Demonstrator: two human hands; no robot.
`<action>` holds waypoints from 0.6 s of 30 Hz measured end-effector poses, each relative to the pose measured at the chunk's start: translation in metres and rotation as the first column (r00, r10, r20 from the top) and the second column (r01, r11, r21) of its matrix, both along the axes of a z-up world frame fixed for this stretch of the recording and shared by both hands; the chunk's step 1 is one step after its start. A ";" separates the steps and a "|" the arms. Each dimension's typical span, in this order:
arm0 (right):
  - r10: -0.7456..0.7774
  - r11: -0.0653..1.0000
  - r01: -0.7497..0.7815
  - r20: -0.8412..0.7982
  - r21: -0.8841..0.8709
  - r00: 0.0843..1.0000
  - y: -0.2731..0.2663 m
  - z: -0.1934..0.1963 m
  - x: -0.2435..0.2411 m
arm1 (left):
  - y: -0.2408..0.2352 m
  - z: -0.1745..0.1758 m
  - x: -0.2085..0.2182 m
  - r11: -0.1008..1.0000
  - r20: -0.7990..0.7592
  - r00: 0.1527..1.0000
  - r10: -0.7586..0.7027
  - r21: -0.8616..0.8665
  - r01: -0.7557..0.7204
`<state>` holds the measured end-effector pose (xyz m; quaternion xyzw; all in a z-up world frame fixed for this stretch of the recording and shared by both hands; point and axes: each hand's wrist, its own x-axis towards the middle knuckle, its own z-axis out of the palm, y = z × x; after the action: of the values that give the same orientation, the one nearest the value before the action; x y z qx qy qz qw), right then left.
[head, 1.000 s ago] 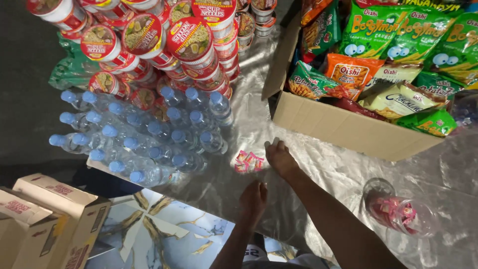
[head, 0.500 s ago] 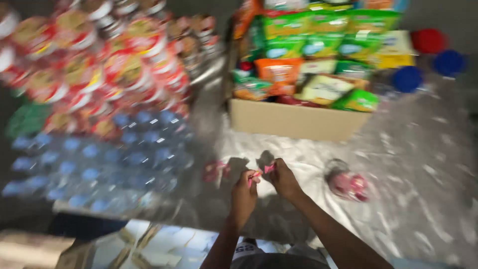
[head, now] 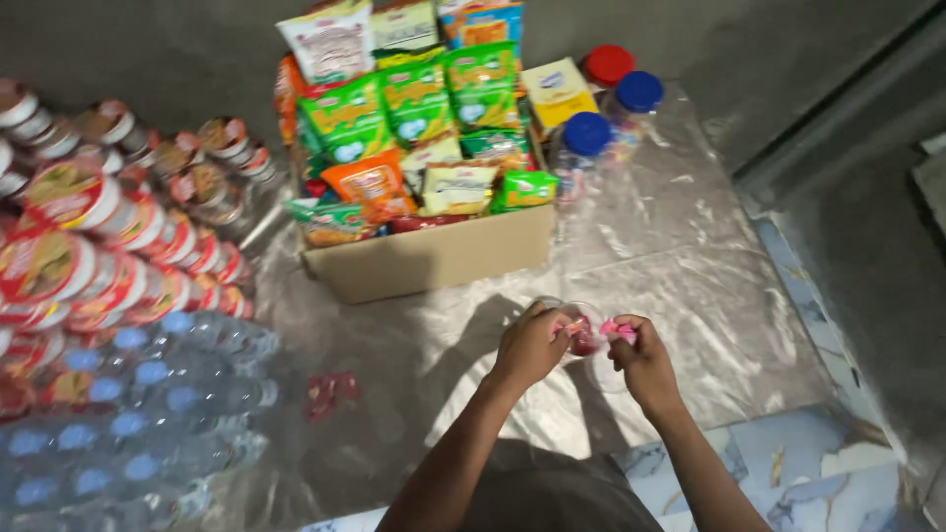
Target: Packing water bottles and snacks into a cardboard box for distribution or storage.
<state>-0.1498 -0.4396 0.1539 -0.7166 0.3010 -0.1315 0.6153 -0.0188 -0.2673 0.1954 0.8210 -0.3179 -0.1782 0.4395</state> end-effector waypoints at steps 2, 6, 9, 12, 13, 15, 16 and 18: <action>-0.049 0.998 0.049 -0.010 0.035 0.999 -0.009 0.005 -0.010 | -0.011 0.003 0.002 0.995 -0.015 0.996 -0.083 0.057 0.084; -0.124 0.991 0.127 -0.052 0.052 0.991 -0.021 0.008 -0.027 | -0.033 -0.047 0.005 0.989 0.080 0.986 -0.145 0.006 0.145; -0.145 0.987 0.149 -0.068 0.063 0.987 -0.024 0.009 -0.036 | -0.041 -0.062 0.010 0.988 0.060 0.986 -0.154 0.032 0.153; -0.140 0.986 0.144 -0.055 0.081 0.989 -0.028 0.011 -0.038 | -0.045 -0.041 0.010 0.983 0.031 0.982 -0.184 0.022 0.183; -0.140 0.986 0.144 -0.054 0.083 0.989 -0.030 0.012 -0.039 | -0.047 -0.039 0.010 0.983 0.032 0.982 -0.185 0.023 0.184; -0.130 0.988 0.136 -0.073 0.075 0.989 -0.031 0.013 -0.041 | -0.049 -0.035 0.008 0.955 -0.025 0.975 -0.223 0.195 0.224; -0.129 0.988 0.134 -0.072 0.076 0.989 -0.032 0.015 -0.040 | -0.050 -0.038 0.009 0.955 -0.024 0.975 -0.221 0.195 0.222; -0.127 0.985 0.137 -0.104 0.101 0.987 -0.034 0.019 -0.040 | -0.051 -0.044 0.009 0.950 0.003 0.968 -0.249 0.195 0.244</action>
<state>-0.1896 -0.4732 0.1726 -0.6665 0.3839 -0.1207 0.6276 -0.0095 -0.3182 0.1510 0.8159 -0.4052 -0.2503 0.3278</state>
